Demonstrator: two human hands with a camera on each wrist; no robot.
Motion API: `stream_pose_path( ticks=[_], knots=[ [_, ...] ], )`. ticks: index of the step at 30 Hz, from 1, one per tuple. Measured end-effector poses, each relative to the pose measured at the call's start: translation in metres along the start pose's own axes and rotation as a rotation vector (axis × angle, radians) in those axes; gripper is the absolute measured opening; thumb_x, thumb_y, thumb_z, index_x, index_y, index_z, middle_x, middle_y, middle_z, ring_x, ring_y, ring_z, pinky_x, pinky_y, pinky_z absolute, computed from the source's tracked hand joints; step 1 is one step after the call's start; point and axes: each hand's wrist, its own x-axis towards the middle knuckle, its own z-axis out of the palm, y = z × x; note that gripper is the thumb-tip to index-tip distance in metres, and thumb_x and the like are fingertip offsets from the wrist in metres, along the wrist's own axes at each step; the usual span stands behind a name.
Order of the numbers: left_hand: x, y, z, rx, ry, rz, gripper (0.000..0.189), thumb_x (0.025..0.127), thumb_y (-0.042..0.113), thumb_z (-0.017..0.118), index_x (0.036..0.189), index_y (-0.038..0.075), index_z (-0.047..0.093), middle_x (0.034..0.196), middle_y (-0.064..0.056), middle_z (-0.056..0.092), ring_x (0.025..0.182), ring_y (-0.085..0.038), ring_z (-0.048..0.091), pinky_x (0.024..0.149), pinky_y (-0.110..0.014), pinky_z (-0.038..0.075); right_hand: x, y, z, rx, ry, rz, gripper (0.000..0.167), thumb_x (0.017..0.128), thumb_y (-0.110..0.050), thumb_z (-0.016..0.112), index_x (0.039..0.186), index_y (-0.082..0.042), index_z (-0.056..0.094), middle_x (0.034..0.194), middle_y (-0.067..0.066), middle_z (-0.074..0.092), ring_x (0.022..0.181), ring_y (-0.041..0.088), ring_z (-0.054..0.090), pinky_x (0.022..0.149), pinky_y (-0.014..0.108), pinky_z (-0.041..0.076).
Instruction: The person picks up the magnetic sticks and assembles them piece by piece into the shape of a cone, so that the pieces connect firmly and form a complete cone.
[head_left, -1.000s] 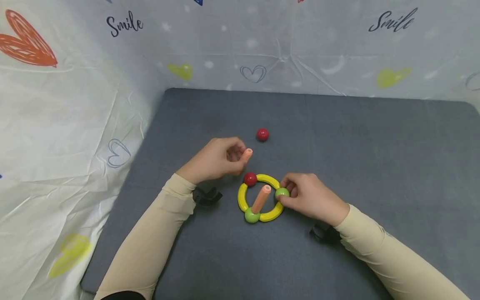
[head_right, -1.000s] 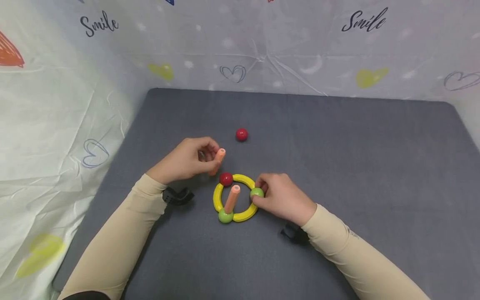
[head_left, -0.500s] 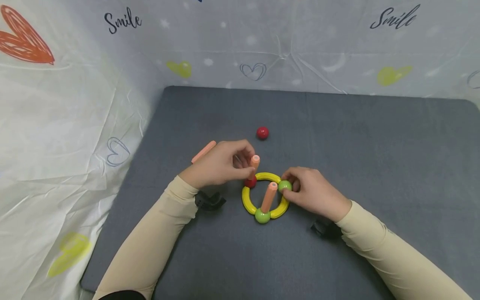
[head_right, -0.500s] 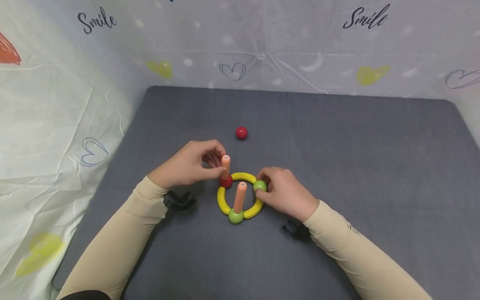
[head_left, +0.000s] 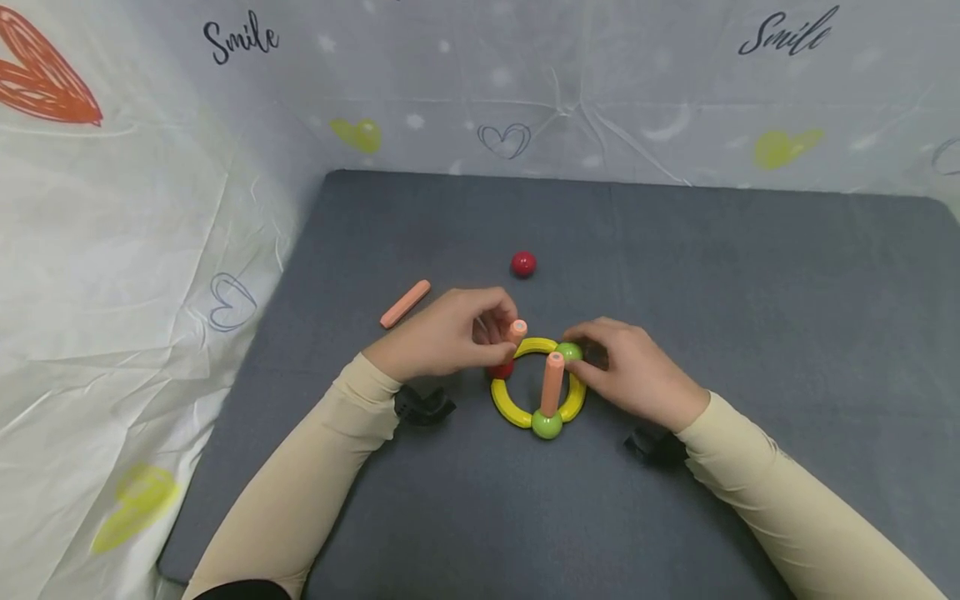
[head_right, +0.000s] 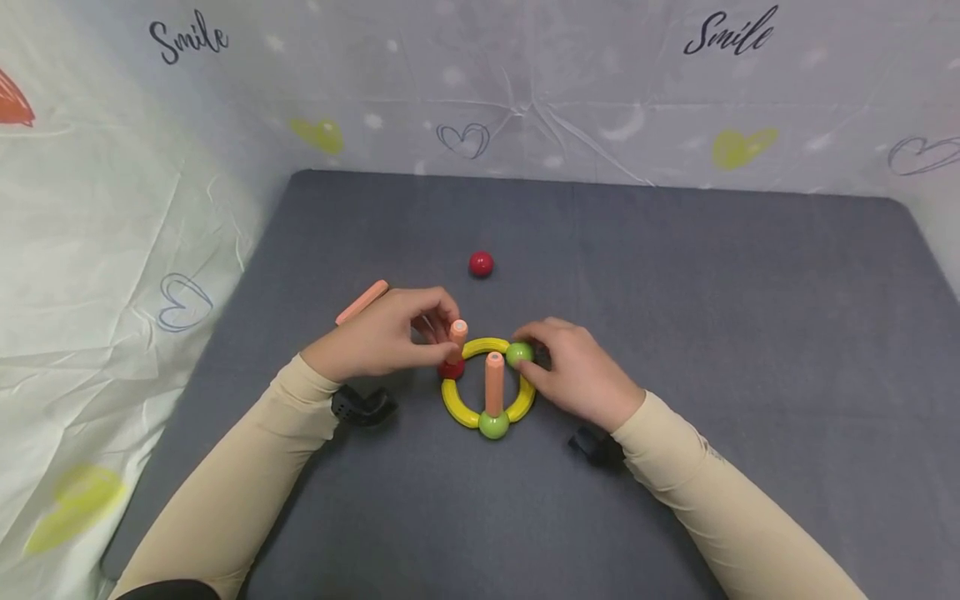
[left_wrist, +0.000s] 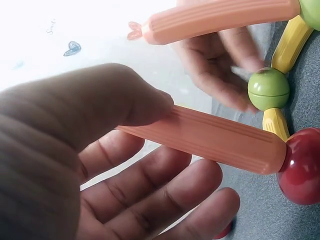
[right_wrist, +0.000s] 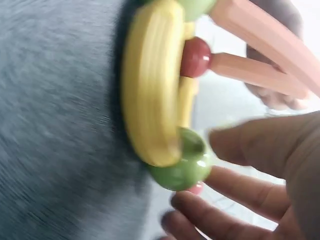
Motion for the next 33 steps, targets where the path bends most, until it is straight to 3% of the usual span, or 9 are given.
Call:
stream_pose_path(
  ticks=[3,6,9,14,19,24,33],
  knots=[
    [0.001,0.001,0.001,0.020,-0.007,0.002,0.017,0.094,0.008,0.075,0.107,0.015,0.066,0.100,0.004,0.069,0.087,-0.011,0.067,0.081,-0.028,0.059,-0.005,-0.006,-0.007,0.056,0.045,-0.020,0.023,0.104,-0.021,0.068,0.122,-0.009,0.076,0.117,0.003,0.073,0.104,0.020,0.066,0.089,0.046,0.055],
    [0.002,0.001,0.001,0.036,-0.015,0.010,0.017,0.095,0.008,0.075,0.108,0.014,0.067,0.100,0.004,0.069,0.086,-0.011,0.067,0.082,-0.028,0.058,-0.012,-0.015,-0.011,0.147,0.059,-0.047,0.023,0.107,-0.026,0.064,0.119,-0.011,0.077,0.113,-0.003,0.073,0.095,0.015,0.065,0.079,0.037,0.054],
    [0.002,0.000,0.001,0.065,-0.027,0.028,0.017,0.096,0.009,0.074,0.113,0.011,0.070,0.102,0.005,0.068,0.086,-0.010,0.065,0.084,-0.030,0.058,-0.016,-0.024,-0.009,0.195,0.024,-0.074,0.023,0.103,-0.033,0.071,0.116,-0.016,0.077,0.107,-0.009,0.072,0.086,0.009,0.065,0.069,0.030,0.053],
    [0.002,0.001,0.001,0.102,-0.041,0.053,0.020,0.097,0.010,0.072,0.117,0.008,0.074,0.103,0.004,0.067,0.087,-0.009,0.064,0.087,-0.031,0.057,-0.020,-0.031,-0.003,0.194,0.000,-0.105,0.018,0.092,-0.026,0.084,0.107,-0.019,0.077,0.096,-0.015,0.070,0.073,0.004,0.064,0.058,0.027,0.050],
    [0.001,0.001,0.002,0.106,-0.046,0.046,0.018,0.097,0.011,0.072,0.115,0.009,0.074,0.101,0.005,0.066,0.086,-0.010,0.062,0.086,-0.031,0.056,-0.020,-0.030,-0.002,0.182,-0.010,-0.160,0.006,0.098,-0.018,0.077,0.101,-0.023,0.075,0.088,-0.017,0.068,0.071,0.002,0.063,0.056,0.026,0.049],
    [0.001,0.003,0.002,0.103,-0.057,0.040,0.015,0.097,0.013,0.075,0.111,0.009,0.074,0.097,0.006,0.066,0.085,-0.011,0.061,0.081,-0.032,0.056,-0.020,-0.028,-0.005,0.143,0.038,-0.233,0.011,0.099,-0.015,0.073,0.096,-0.025,0.071,0.084,-0.017,0.063,0.074,0.002,0.062,0.059,0.026,0.050],
    [0.001,0.004,0.006,0.074,-0.110,0.035,0.012,0.095,0.017,0.078,0.101,0.019,0.068,0.086,0.007,0.065,0.079,-0.009,0.062,0.075,-0.028,0.055,-0.016,-0.022,-0.015,0.062,0.060,-0.300,0.024,0.096,-0.009,0.073,0.119,-0.015,0.075,0.096,-0.012,0.067,0.079,0.003,0.060,0.059,0.028,0.052]
  ],
)
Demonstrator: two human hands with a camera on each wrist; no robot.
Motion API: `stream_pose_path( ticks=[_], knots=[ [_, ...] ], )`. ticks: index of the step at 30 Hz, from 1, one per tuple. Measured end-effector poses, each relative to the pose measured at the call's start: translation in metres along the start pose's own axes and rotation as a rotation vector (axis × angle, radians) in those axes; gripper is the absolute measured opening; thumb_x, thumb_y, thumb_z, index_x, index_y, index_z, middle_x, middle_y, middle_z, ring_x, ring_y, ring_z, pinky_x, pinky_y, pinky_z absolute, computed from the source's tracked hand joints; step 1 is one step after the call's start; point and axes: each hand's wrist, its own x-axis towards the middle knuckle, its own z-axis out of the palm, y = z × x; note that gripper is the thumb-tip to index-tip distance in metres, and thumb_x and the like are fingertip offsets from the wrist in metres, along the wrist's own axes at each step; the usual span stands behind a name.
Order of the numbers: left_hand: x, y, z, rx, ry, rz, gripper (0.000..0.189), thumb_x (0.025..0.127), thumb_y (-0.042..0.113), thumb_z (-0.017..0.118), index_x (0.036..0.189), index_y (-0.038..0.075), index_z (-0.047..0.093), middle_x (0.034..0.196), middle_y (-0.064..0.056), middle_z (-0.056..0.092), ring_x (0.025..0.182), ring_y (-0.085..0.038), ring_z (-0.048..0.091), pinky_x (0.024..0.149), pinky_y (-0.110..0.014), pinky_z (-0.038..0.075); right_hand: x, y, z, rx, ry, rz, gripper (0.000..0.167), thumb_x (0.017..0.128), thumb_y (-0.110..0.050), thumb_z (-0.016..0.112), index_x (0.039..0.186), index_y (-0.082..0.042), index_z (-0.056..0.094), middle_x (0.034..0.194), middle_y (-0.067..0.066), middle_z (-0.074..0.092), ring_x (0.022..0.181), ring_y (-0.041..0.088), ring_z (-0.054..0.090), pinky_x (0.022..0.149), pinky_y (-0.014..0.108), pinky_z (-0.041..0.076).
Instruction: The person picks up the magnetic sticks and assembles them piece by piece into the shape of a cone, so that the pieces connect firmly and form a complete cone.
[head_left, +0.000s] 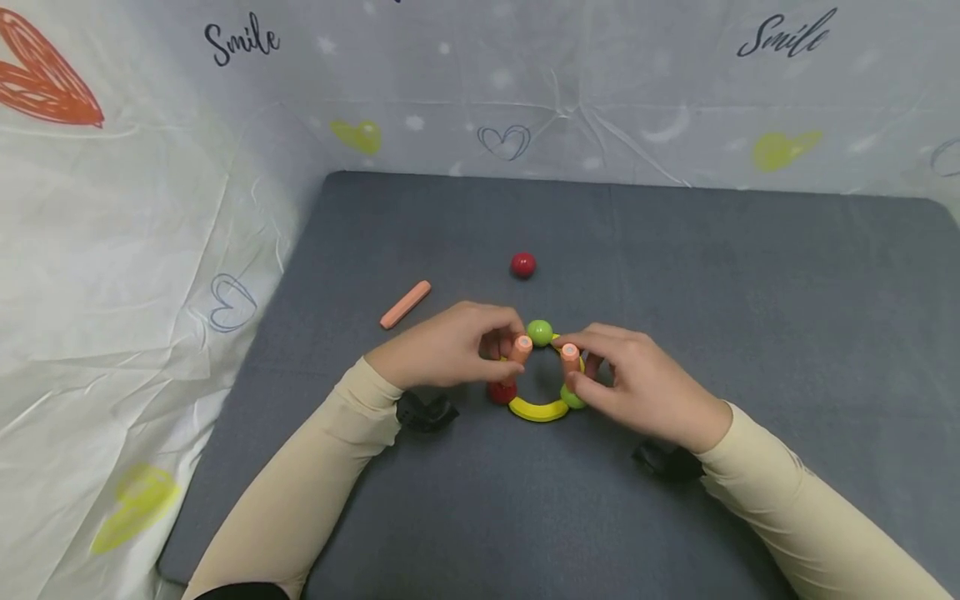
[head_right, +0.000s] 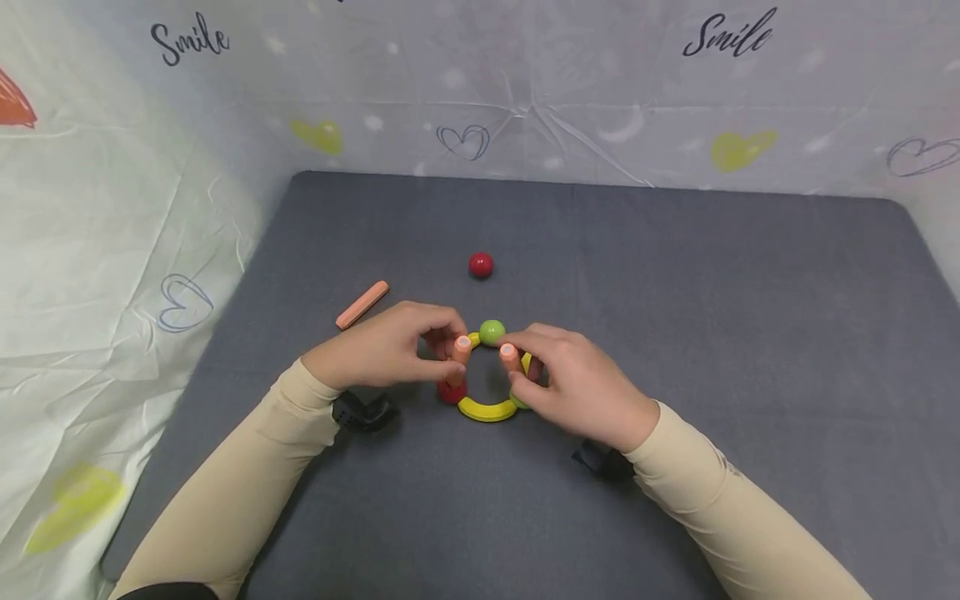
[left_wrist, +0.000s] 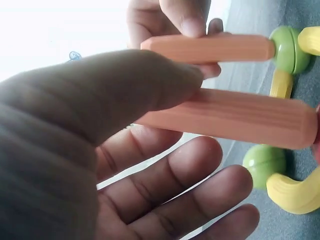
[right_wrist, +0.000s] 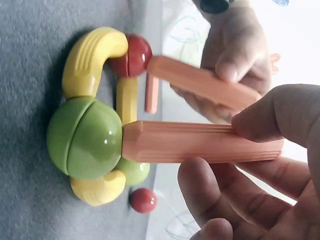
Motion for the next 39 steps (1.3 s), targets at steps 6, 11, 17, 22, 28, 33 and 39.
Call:
stream_pose_path(
  ticks=[6,11,17,22,28,33,39],
  knots=[
    [0.000,0.002,0.002,-0.028,-0.025,0.001,0.016,0.094,0.018,0.080,0.096,0.021,0.065,0.083,0.008,0.065,0.075,-0.008,0.062,0.069,-0.028,0.054,0.001,0.002,-0.002,-0.024,0.001,0.015,0.030,0.097,-0.011,0.074,0.127,-0.010,0.073,0.100,-0.010,0.069,0.080,0.003,0.059,0.058,0.023,0.049],
    [-0.002,0.004,-0.001,-0.024,-0.074,-0.018,0.016,0.093,0.019,0.082,0.100,0.022,0.067,0.085,0.007,0.065,0.077,-0.010,0.062,0.072,-0.028,0.054,0.000,0.003,-0.002,-0.016,0.009,0.034,0.026,0.095,-0.010,0.075,0.121,-0.013,0.073,0.103,-0.010,0.070,0.081,0.003,0.061,0.059,0.024,0.049],
    [-0.011,-0.001,-0.022,0.205,-0.047,-0.216,0.031,0.095,0.022,0.079,0.125,0.015,0.072,0.101,0.002,0.068,0.092,-0.014,0.063,0.085,-0.033,0.055,0.000,0.003,-0.003,-0.011,-0.003,0.042,0.025,0.095,-0.012,0.077,0.119,-0.017,0.073,0.104,-0.011,0.070,0.083,0.003,0.061,0.058,0.024,0.048],
    [-0.022,-0.018,-0.042,0.559,0.184,-0.426,0.025,0.101,0.024,0.069,0.119,0.006,0.072,0.101,-0.006,0.067,0.089,-0.021,0.063,0.080,-0.043,0.055,0.000,0.003,-0.003,-0.003,-0.015,0.051,0.025,0.095,-0.011,0.077,0.119,-0.016,0.073,0.103,-0.011,0.069,0.083,0.004,0.060,0.057,0.024,0.048],
    [-0.032,-0.040,-0.049,0.680,0.240,-0.631,0.041,0.108,0.029,0.057,0.073,0.008,0.060,0.073,-0.009,0.055,0.061,-0.025,0.056,0.056,-0.046,0.051,0.000,0.005,-0.001,0.004,-0.028,0.061,0.024,0.094,-0.011,0.078,0.117,-0.017,0.073,0.101,-0.012,0.068,0.084,0.006,0.061,0.058,0.024,0.049],
    [-0.028,-0.049,-0.048,0.599,0.164,-0.721,0.050,0.110,0.033,0.050,0.066,0.011,0.057,0.065,-0.005,0.050,0.060,-0.024,0.053,0.058,-0.044,0.048,0.000,0.007,-0.001,-0.001,-0.054,0.072,0.022,0.093,-0.012,0.080,0.113,-0.016,0.073,0.097,-0.012,0.067,0.083,0.006,0.061,0.061,0.026,0.051],
    [-0.021,-0.052,-0.039,0.518,0.109,-0.612,0.044,0.109,0.040,0.056,0.075,0.011,0.062,0.065,-0.004,0.052,0.059,-0.022,0.053,0.062,-0.038,0.046,0.001,0.010,0.000,-0.017,-0.094,0.081,0.020,0.091,-0.013,0.082,0.109,-0.015,0.073,0.094,-0.011,0.066,0.082,0.007,0.061,0.064,0.028,0.053]
  ],
)
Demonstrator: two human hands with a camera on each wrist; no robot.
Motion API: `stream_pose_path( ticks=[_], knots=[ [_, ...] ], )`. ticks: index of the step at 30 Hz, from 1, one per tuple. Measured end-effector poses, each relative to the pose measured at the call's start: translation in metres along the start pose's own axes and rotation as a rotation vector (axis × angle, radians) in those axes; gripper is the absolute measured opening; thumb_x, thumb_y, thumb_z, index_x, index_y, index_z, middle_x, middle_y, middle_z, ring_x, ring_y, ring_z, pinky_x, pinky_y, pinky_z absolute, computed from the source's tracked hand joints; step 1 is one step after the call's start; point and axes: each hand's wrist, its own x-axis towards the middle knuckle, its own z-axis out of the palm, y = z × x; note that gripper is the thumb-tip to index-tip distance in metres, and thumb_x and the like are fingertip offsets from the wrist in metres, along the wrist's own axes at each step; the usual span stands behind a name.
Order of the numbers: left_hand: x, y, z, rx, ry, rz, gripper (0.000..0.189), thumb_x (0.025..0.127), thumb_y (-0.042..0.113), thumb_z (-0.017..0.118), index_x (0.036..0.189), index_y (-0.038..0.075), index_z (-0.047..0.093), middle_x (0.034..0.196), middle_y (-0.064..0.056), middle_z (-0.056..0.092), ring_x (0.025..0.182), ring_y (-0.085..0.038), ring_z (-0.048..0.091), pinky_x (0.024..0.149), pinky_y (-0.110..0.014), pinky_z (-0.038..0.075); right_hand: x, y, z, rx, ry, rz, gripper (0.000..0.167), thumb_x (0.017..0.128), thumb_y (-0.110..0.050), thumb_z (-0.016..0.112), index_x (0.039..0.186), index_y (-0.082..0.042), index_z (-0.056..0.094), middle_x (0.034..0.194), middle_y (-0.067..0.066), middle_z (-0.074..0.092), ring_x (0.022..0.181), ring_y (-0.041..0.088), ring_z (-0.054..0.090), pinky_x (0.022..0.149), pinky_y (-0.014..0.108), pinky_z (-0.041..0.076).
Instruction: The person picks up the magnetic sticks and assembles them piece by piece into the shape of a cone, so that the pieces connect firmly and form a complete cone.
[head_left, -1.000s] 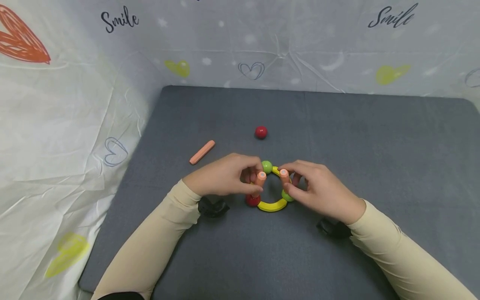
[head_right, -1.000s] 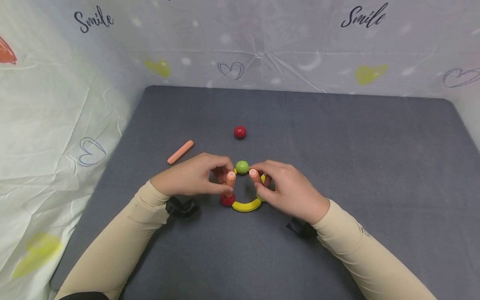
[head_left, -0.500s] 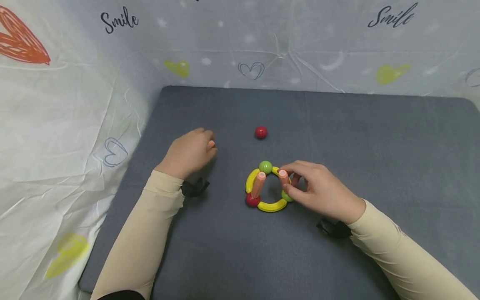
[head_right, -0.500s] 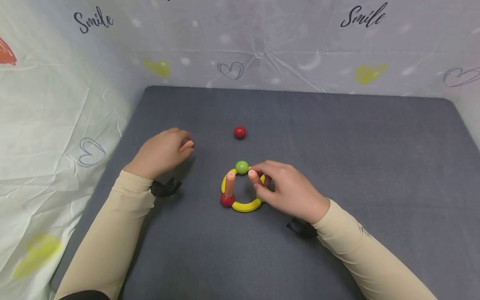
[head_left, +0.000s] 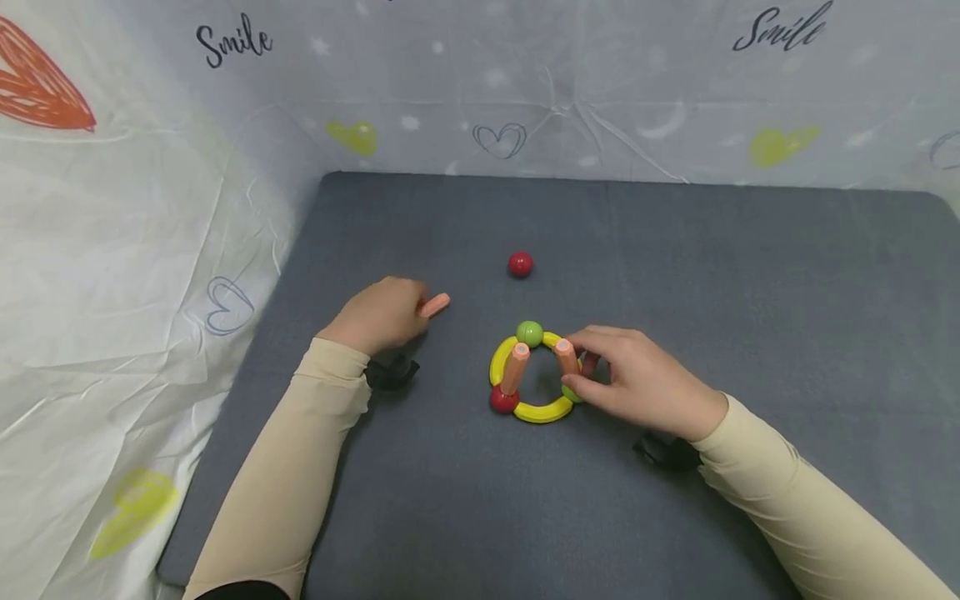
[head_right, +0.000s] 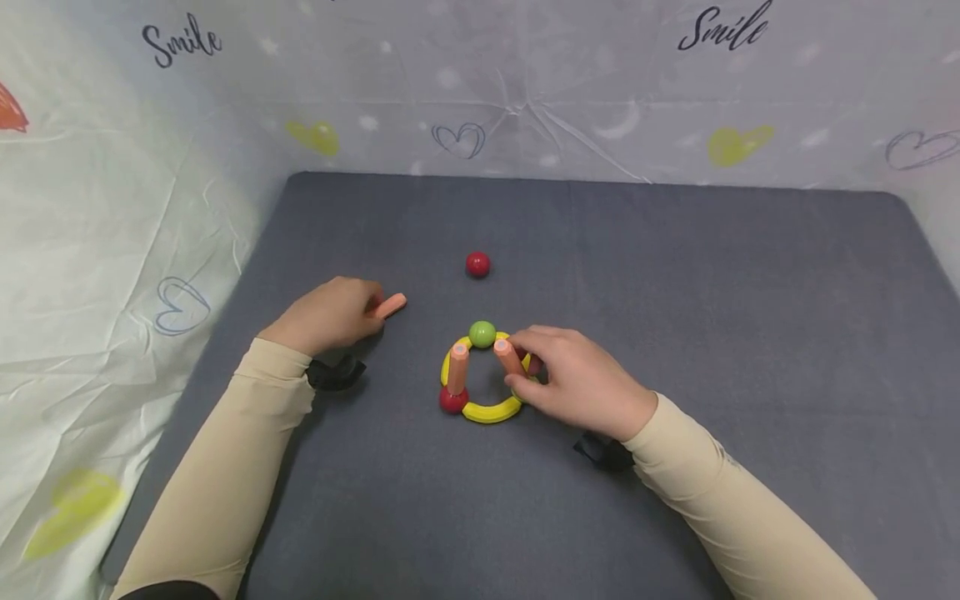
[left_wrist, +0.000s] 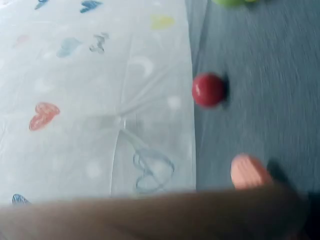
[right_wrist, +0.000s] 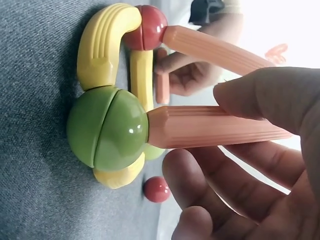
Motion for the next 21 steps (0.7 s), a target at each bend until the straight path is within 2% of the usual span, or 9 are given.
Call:
stream_pose_path(
  ticks=[3,6,7,9,11,15,18,21],
  knots=[
    [0.002,0.009,0.004,-0.094,-0.024,0.094,0.036,0.106,0.041,0.061,0.082,0.014,0.065,0.067,-0.003,0.055,0.060,-0.020,0.054,0.060,-0.035,0.044,0.000,0.000,-0.001,-0.002,-0.019,0.004,0.019,0.091,-0.014,0.083,0.107,-0.016,0.072,0.092,-0.012,0.065,0.081,0.007,0.061,0.064,0.027,0.052],
    [0.002,0.019,0.007,-0.210,-0.016,0.170,0.022,0.102,0.039,0.068,0.092,0.019,0.071,0.076,0.002,0.063,0.068,-0.017,0.059,0.063,-0.034,0.049,-0.001,0.001,-0.003,0.005,-0.042,0.002,0.019,0.092,-0.015,0.083,0.107,-0.016,0.072,0.091,-0.013,0.064,0.082,0.006,0.061,0.066,0.028,0.053],
    [0.003,0.022,0.009,-0.252,-0.004,0.197,0.021,0.101,0.040,0.070,0.096,0.019,0.072,0.079,0.004,0.065,0.071,-0.016,0.061,0.066,-0.033,0.050,0.000,0.002,-0.003,0.012,-0.051,0.003,0.018,0.092,-0.016,0.082,0.107,-0.016,0.072,0.092,-0.013,0.064,0.082,0.005,0.061,0.067,0.028,0.053],
    [0.003,0.027,0.012,-0.356,0.024,0.252,0.015,0.099,0.033,0.075,0.105,0.019,0.074,0.088,0.007,0.069,0.079,-0.015,0.064,0.074,-0.034,0.054,0.000,0.002,-0.004,0.030,-0.068,0.007,0.018,0.093,-0.016,0.082,0.108,-0.017,0.072,0.092,-0.013,0.064,0.082,0.005,0.061,0.067,0.028,0.053],
    [0.003,0.032,0.016,-0.463,0.052,0.314,0.018,0.096,0.024,0.080,0.111,0.018,0.074,0.097,0.009,0.072,0.088,-0.012,0.067,0.083,-0.035,0.057,0.000,0.003,-0.006,0.052,-0.082,0.015,0.018,0.094,-0.016,0.081,0.110,-0.017,0.072,0.093,-0.013,0.065,0.082,0.005,0.061,0.065,0.027,0.052],
    [0.003,0.043,0.026,-0.643,0.109,0.427,0.023,0.094,0.019,0.082,0.115,0.014,0.074,0.103,0.009,0.074,0.100,-0.009,0.070,0.095,-0.035,0.057,0.000,0.004,-0.007,0.081,-0.107,0.030,0.018,0.095,-0.017,0.080,0.111,-0.016,0.073,0.093,-0.011,0.066,0.080,0.006,0.061,0.065,0.026,0.052],
    [0.005,0.051,0.035,-0.709,0.153,0.523,0.024,0.094,0.017,0.081,0.117,0.011,0.074,0.106,0.008,0.074,0.104,-0.009,0.071,0.098,-0.035,0.056,0.000,0.004,-0.006,0.086,-0.113,0.029,0.017,0.095,-0.016,0.080,0.111,-0.016,0.073,0.092,-0.011,0.065,0.078,0.006,0.060,0.064,0.026,0.051],
    [0.007,0.057,0.044,-0.723,0.176,0.607,0.026,0.095,0.014,0.081,0.119,0.008,0.074,0.110,0.007,0.074,0.106,-0.008,0.071,0.098,-0.033,0.056,-0.001,0.004,-0.006,0.090,-0.107,0.020,0.016,0.095,-0.016,0.080,0.110,-0.016,0.073,0.091,-0.011,0.065,0.076,0.006,0.059,0.064,0.026,0.051]
  ],
)
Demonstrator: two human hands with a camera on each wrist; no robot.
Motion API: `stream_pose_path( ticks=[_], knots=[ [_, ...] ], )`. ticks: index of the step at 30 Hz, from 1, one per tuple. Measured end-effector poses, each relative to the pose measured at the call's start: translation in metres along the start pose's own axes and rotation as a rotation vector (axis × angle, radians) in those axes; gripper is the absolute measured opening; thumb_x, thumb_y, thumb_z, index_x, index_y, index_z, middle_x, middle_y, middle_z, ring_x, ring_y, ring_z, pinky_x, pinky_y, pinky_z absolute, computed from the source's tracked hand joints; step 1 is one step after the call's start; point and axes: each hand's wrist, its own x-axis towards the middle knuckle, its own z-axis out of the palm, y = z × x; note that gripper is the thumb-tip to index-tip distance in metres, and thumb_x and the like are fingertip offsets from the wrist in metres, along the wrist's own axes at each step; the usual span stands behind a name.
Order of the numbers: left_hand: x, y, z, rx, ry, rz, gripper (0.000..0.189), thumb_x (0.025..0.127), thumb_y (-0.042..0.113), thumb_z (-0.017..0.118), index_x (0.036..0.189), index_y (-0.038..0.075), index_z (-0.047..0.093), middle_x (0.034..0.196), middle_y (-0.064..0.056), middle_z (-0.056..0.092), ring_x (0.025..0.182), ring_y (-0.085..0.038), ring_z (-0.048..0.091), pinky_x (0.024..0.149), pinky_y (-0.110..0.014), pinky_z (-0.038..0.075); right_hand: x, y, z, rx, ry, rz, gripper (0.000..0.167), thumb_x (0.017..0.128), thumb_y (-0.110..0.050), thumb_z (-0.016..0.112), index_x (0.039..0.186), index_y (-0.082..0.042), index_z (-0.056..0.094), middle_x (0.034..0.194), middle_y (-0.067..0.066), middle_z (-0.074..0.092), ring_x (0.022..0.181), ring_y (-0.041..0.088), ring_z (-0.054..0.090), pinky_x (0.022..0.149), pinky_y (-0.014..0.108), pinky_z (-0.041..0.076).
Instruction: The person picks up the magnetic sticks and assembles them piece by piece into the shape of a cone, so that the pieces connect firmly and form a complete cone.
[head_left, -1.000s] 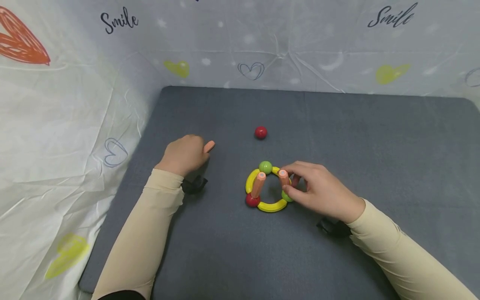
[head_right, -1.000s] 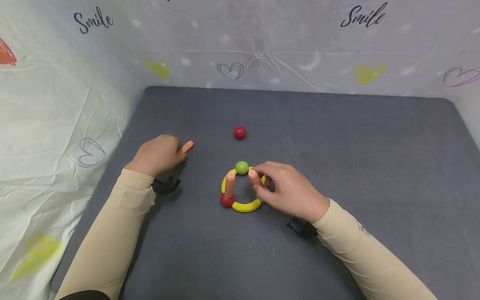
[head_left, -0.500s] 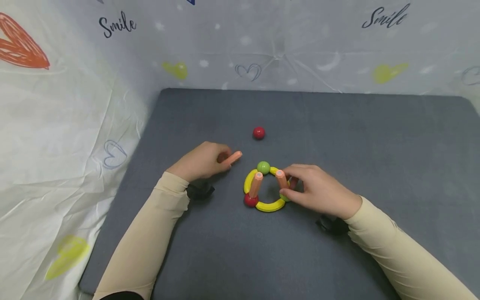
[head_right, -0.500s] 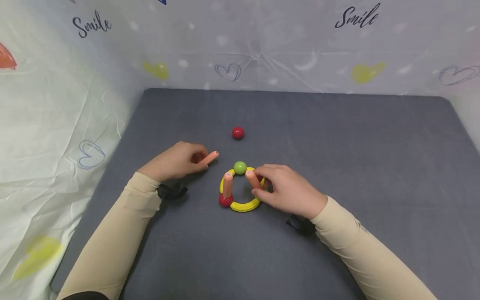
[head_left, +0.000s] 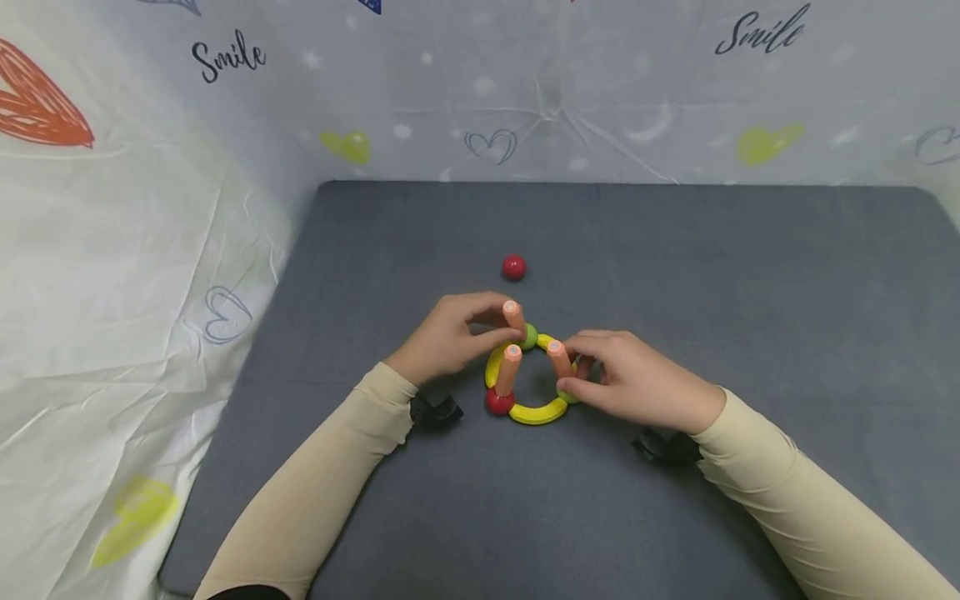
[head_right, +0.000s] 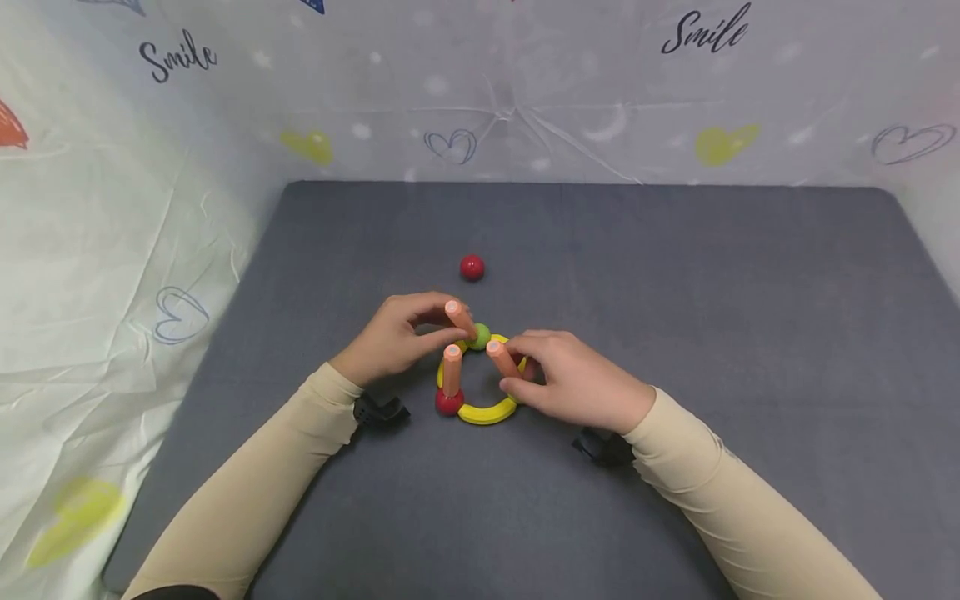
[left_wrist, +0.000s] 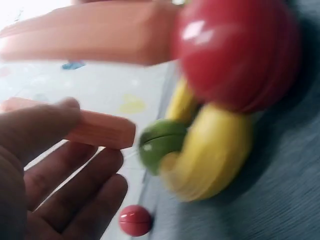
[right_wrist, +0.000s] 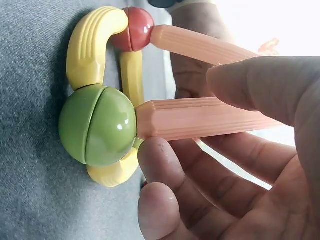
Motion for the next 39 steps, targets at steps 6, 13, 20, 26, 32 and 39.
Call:
stream_pose_path(
  ticks=[6,13,20,26,32,39],
  knots=[
    [0.000,-0.006,0.009,-0.010,-0.003,0.063,0.029,0.093,0.007,0.080,0.121,0.006,0.074,0.112,0.004,0.074,0.104,-0.009,0.070,0.096,-0.032,0.057,0.002,-0.001,0.006,0.021,0.005,-0.032,0.012,0.095,-0.014,0.079,0.101,-0.019,0.071,0.086,-0.011,0.064,0.073,0.006,0.058,0.064,0.026,0.051],
    [0.000,-0.013,0.012,-0.044,-0.055,0.062,0.027,0.098,0.011,0.075,0.125,0.006,0.074,0.112,0.000,0.075,0.104,-0.011,0.070,0.095,-0.035,0.056,0.003,-0.001,0.011,0.021,0.017,-0.072,0.013,0.095,-0.013,0.080,0.101,-0.019,0.070,0.086,-0.013,0.062,0.067,0.005,0.054,0.062,0.025,0.049],
    [0.000,-0.014,0.014,-0.028,-0.053,0.069,0.028,0.098,0.011,0.076,0.126,0.007,0.074,0.117,0.000,0.074,0.106,-0.011,0.070,0.094,-0.034,0.057,0.004,0.000,0.011,0.021,0.015,-0.084,0.014,0.094,-0.015,0.081,0.104,-0.015,0.071,0.087,-0.012,0.063,0.068,0.004,0.057,0.063,0.026,0.052],
    [0.000,-0.017,0.016,-0.026,-0.055,0.069,0.028,0.098,0.012,0.076,0.126,0.007,0.074,0.113,0.002,0.074,0.104,-0.011,0.067,0.094,-0.034,0.056,0.002,0.003,0.000,0.004,-0.074,-0.043,0.025,0.093,-0.013,0.082,0.115,-0.021,0.072,0.098,-0.012,0.066,0.076,0.004,0.061,0.070,0.027,0.055],
    [-0.002,-0.019,0.016,-0.012,-0.062,0.037,0.032,0.096,0.014,0.078,0.128,0.010,0.074,0.115,0.005,0.073,0.102,-0.009,0.066,0.093,-0.033,0.055,0.014,0.016,-0.022,-0.066,-0.067,-0.033,0.030,0.095,0.001,0.072,0.121,-0.014,0.075,0.110,-0.002,0.072,0.086,0.008,0.064,0.070,0.029,0.054],
    [-0.003,-0.025,0.015,0.008,-0.062,0.055,0.031,0.096,0.011,0.078,0.126,0.010,0.075,0.121,0.004,0.072,0.108,-0.009,0.064,0.096,-0.030,0.053,0.061,0.040,-0.036,-0.169,0.069,0.056,0.026,0.098,-0.006,0.071,0.124,-0.002,0.072,0.118,0.013,0.074,0.096,0.024,0.070,0.083,0.045,0.057]
  ],
)
